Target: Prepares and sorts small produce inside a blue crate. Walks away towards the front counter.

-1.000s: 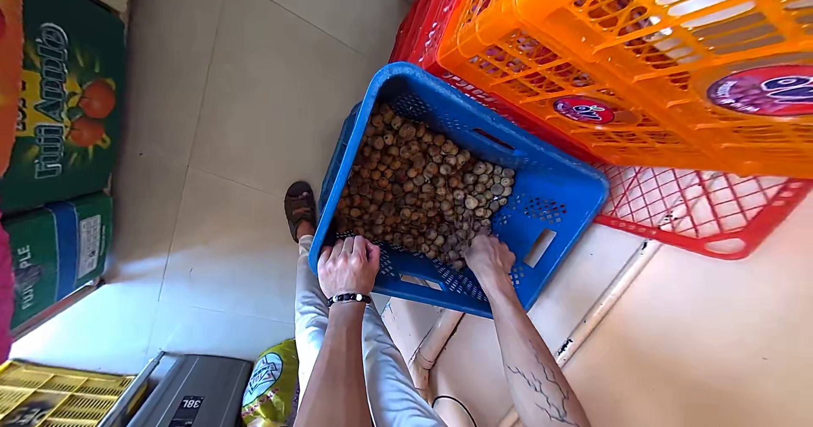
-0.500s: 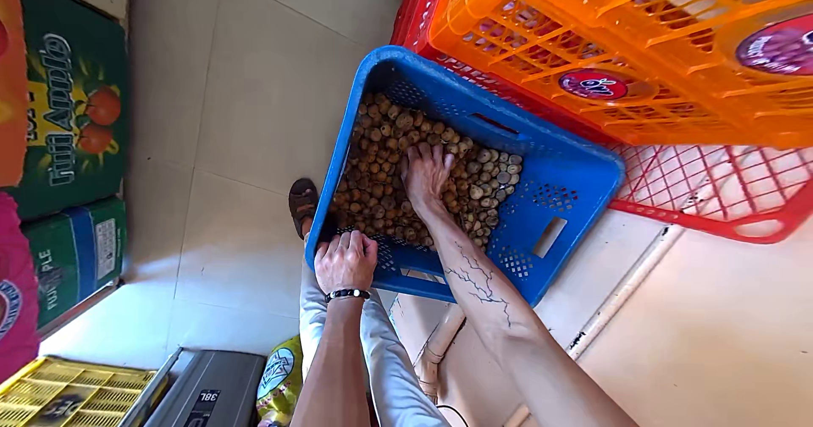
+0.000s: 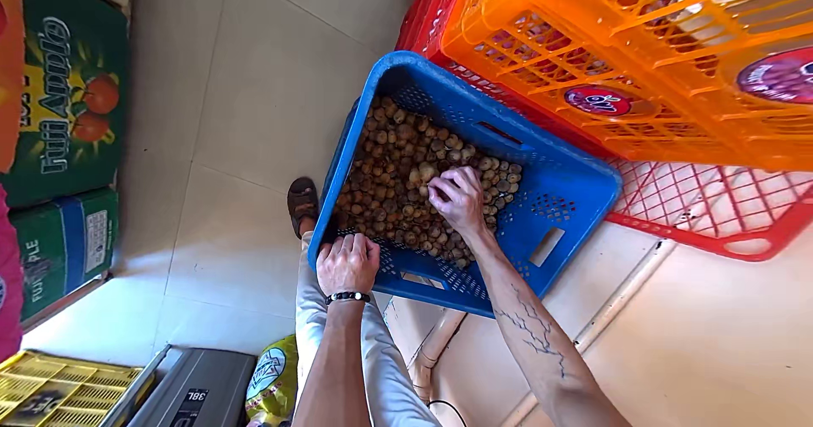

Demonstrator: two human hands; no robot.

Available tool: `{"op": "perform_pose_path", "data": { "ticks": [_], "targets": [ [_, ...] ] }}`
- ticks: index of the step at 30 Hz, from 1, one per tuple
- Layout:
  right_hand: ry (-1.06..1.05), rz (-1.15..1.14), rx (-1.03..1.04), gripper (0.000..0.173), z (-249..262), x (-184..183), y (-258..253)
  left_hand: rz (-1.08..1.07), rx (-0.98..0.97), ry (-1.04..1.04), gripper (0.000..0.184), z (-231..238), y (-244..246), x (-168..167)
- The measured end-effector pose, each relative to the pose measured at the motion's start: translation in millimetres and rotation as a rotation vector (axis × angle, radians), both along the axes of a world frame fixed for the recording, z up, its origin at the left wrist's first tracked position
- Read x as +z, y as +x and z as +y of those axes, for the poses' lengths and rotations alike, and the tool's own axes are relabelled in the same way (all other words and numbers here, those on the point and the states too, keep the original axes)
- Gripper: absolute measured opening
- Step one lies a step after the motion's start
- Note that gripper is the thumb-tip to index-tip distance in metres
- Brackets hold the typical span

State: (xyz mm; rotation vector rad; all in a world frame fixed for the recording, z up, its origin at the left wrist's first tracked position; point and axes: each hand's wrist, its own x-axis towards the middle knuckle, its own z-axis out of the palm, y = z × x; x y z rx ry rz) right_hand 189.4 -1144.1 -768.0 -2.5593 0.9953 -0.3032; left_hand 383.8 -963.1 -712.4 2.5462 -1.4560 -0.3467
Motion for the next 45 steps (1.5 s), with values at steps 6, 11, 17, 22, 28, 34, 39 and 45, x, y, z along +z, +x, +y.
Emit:
{"op": "perform_pose_path", "data": {
  "ticks": [6, 11, 17, 22, 28, 34, 39, 45],
  "targets": [
    [0.303, 0.328, -0.317, 0.011, 27, 24, 17, 0.0, -0.008, 0.009, 0.034, 0, 1, 0],
    [0.532, 0.823, -0.768, 0.03, 10, 53, 29, -0.005, -0.011, 0.016, 0.033, -1, 2, 0],
    [0.535, 0.385, -0.69, 0.057, 31, 24, 26, 0.04, -0.002, 0.016, 0.031, -2, 1, 3],
    [0.56, 0.355, -0.699, 0.069, 40, 15, 38, 0.033, -0.001, 0.009, 0.03, -1, 2, 2],
    [0.507, 0.263, -0.678, 0.048, 56, 6, 17, 0.013, -0.002, 0.004, 0.032, -1, 1, 1],
    [1.19, -0.675, -1.384, 0.016, 76, 33, 52, 0.01, 0.018, 0.003, 0.029, -1, 1, 0],
    [1.511, -0.909, -1.541, 0.013, 92, 51, 79, 0.008, 0.018, 0.01, 0.032, -1, 1, -2],
    [1.713, -0.727, -1.401, 0.005, 113, 53, 117, 0.043, 0.018, 0.023, 0.034, 0, 1, -1]
  ]
}}
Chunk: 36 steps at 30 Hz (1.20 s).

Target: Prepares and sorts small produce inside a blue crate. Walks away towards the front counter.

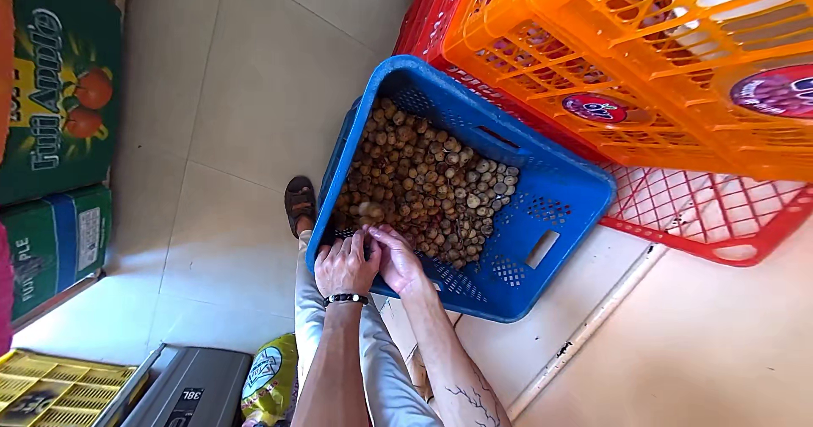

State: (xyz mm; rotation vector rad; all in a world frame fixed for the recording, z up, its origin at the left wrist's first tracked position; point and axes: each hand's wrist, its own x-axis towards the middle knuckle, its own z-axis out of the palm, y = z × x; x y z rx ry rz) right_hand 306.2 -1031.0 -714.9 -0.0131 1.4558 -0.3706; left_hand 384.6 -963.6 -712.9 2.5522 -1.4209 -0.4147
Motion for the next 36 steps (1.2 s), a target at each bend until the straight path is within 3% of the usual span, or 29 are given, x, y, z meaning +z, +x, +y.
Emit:
{"op": "perform_pose_path", "data": {
  "ticks": [5, 8, 10, 12, 14, 16, 19, 22, 25, 29, 31, 33, 36],
  "targets": [
    [0.031, 0.04, 0.291, 0.017, -18, 8, -3, -0.025, -0.025, -0.031, 0.034, 0, 0, -1],
    [-0.104, 0.214, 0.864, 0.033, -49, 22, -11, -0.015, -0.04, -0.041, 0.037, 0, 1, -1],
    [-0.436, 0.614, 1.22, 0.04, -66, 15, -13, -0.022, -0.035, -0.045, 0.038, -2, 2, 0],
    [-0.884, 0.944, 1.455, 0.03, -86, -25, -16, -0.021, -0.036, -0.027, 0.039, -1, 2, 1],
    [-1.182, 1.019, 1.65, 0.038, -118, -84, -24, -0.01, -0.039, -0.006, 0.04, -1, 0, 1],
    [-1.241, 0.961, 1.836, 0.036, -130, -104, -42, -0.006, -0.036, 0.006, 0.039, 0, -1, 2],
    [-1.17, 0.925, 1.891, 0.042, -97, -74, -82, -0.029, -0.034, -0.007, 0.038, -1, 2, 0],
    [-0.85, 0.999, 1.865, 0.04, -57, -36, -124, -0.017, -0.036, -0.019, 0.037, -2, 2, 1],
    [-0.869, 1.0, 1.746, 0.032, -60, -14, -124, 0.001, -0.03, -0.014, 0.038, 1, 1, 1],
    [-1.079, 0.926, 1.705, 0.031, -108, -38, -77, -0.014, -0.028, -0.018, 0.038, -1, 1, 1],
    [-1.147, 1.017, 1.75, 0.034, -125, -71, -61, -0.017, -0.029, -0.016, 0.037, -1, 1, 0],
    [-1.25, 1.112, 1.728, 0.023, -132, -91, -57, -0.025, -0.03, -0.015, 0.037, 1, 1, -1],
    [-1.261, 1.062, 1.705, 0.027, -127, -78, -64, -0.031, -0.027, -0.023, 0.037, 2, 0, -2]
  ]
}}
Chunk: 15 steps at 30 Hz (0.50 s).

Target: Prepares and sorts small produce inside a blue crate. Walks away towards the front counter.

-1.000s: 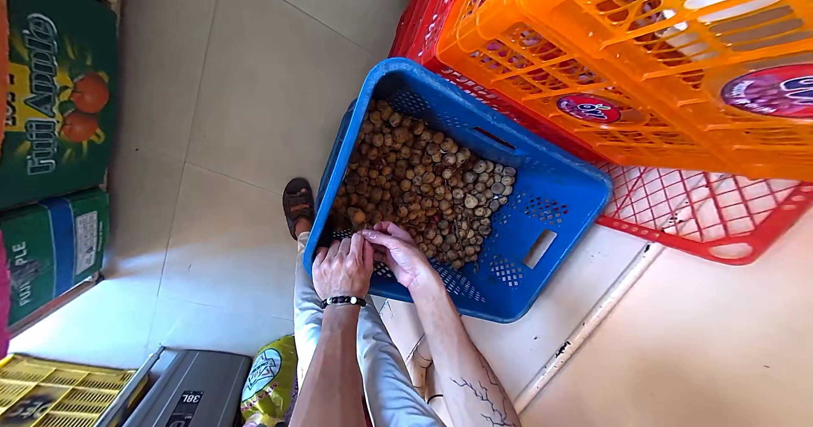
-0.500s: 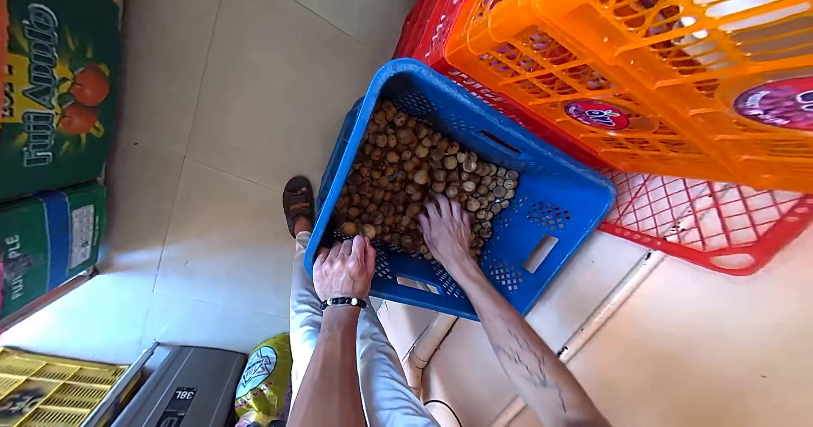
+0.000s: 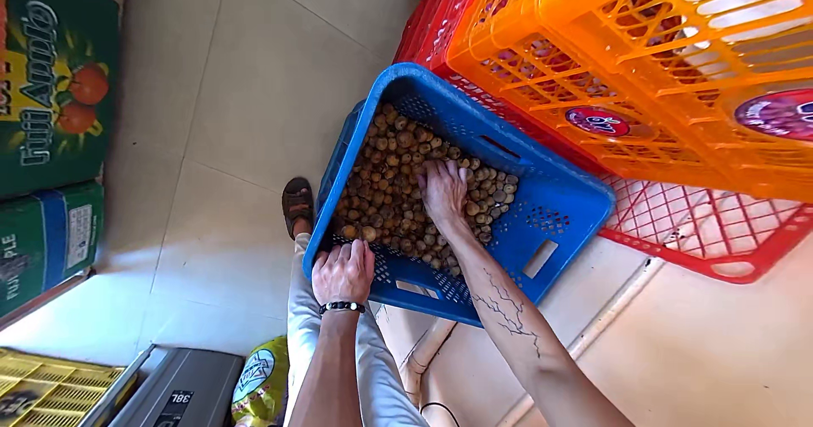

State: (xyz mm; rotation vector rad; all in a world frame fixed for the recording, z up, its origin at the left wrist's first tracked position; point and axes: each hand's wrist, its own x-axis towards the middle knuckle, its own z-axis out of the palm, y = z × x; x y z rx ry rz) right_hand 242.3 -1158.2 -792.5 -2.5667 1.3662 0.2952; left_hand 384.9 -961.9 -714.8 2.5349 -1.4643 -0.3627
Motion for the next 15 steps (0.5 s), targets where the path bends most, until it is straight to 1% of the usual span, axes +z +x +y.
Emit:
{"op": "perform_pose_path", "data": {
  "ticks": [3, 5, 6, 7, 8, 10, 12, 13, 14, 15],
  "targets": [
    [0.056, 0.02, 0.1, 0.036, 5, 14, -6, -0.018, -0.001, -0.011, 0.037, 1, -1, -1],
    [0.101, -0.01, 0.129, 0.034, -5, 12, -9, -0.031, -0.001, -0.026, 0.037, -1, -1, -1],
    [0.151, -0.08, 0.081, 0.033, -9, 13, -13, -0.028, -0.002, -0.023, 0.037, -1, -2, 0],
    [0.259, -0.176, -0.036, 0.036, -13, 19, -15, -0.024, -0.005, -0.019, 0.037, -2, -1, 0],
    [0.419, -0.299, -0.205, 0.039, -17, 29, -13, -0.022, -0.007, -0.019, 0.037, -3, 0, 1],
    [0.749, -0.629, -0.539, 0.039, -20, 43, -12, -0.03, -0.007, -0.02, 0.036, -3, 1, 2],
    [0.975, -0.967, -0.717, 0.042, -19, 43, -5, -0.041, -0.011, -0.021, 0.036, -1, 0, 1],
    [1.018, -1.046, -0.739, 0.044, -21, 43, 4, -0.043, -0.015, -0.021, 0.036, -2, -1, 0],
    [0.991, -1.045, -0.732, 0.045, -25, 42, 17, -0.042, -0.019, -0.019, 0.036, -3, -1, 0],
    [0.886, -0.978, -0.697, 0.044, -31, 37, 34, -0.039, -0.021, -0.012, 0.036, -3, -1, 0]
  ]
}}
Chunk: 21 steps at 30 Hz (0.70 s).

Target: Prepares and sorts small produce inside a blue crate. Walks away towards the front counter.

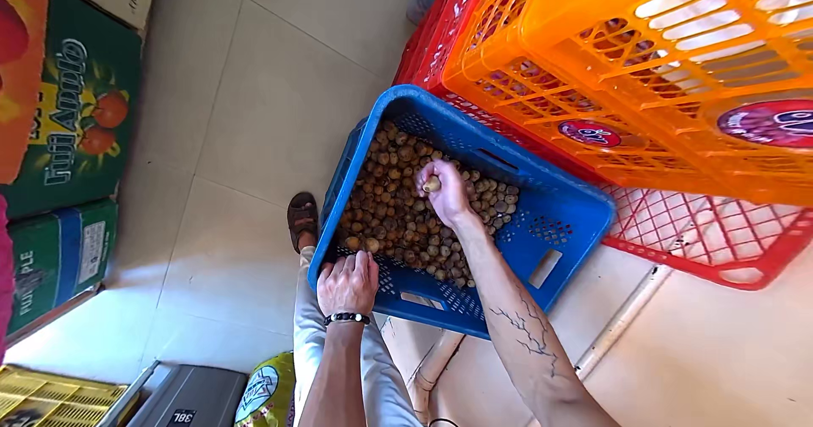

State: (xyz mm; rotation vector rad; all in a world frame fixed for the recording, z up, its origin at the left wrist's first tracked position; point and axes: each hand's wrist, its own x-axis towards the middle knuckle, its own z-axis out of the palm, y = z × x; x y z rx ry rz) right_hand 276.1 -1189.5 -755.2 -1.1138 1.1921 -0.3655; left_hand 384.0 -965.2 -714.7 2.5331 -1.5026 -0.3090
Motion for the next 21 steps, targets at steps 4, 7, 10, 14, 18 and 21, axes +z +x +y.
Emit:
{"op": "perform_pose_path", "data": {
  "ticks": [4, 7, 10, 14, 18, 21],
  "targets": [
    [-0.641, 0.594, 0.609, 0.027, -23, -17, 74, -0.01, 0.007, 0.0, 0.035, 1, 1, -1],
    [-0.762, 0.921, 0.954, 0.053, -6, -52, 98, -0.003, 0.013, -0.003, 0.035, 1, 0, -2],
    [-0.698, 0.916, 1.041, 0.081, 41, -48, 69, 0.016, 0.015, -0.005, 0.036, 0, 2, 0],
    [-0.513, 0.734, 1.139, 0.055, 67, -6, -20, 0.012, 0.009, -0.02, 0.037, 0, 3, 2],
    [-0.077, 0.821, 1.28, 0.055, 47, 62, -48, 0.002, 0.017, -0.024, 0.036, 0, 3, 1],
    [-0.323, 0.816, 1.108, 0.046, 23, 65, -20, 0.001, 0.015, -0.028, 0.037, 0, 2, 0]
  ]
}}
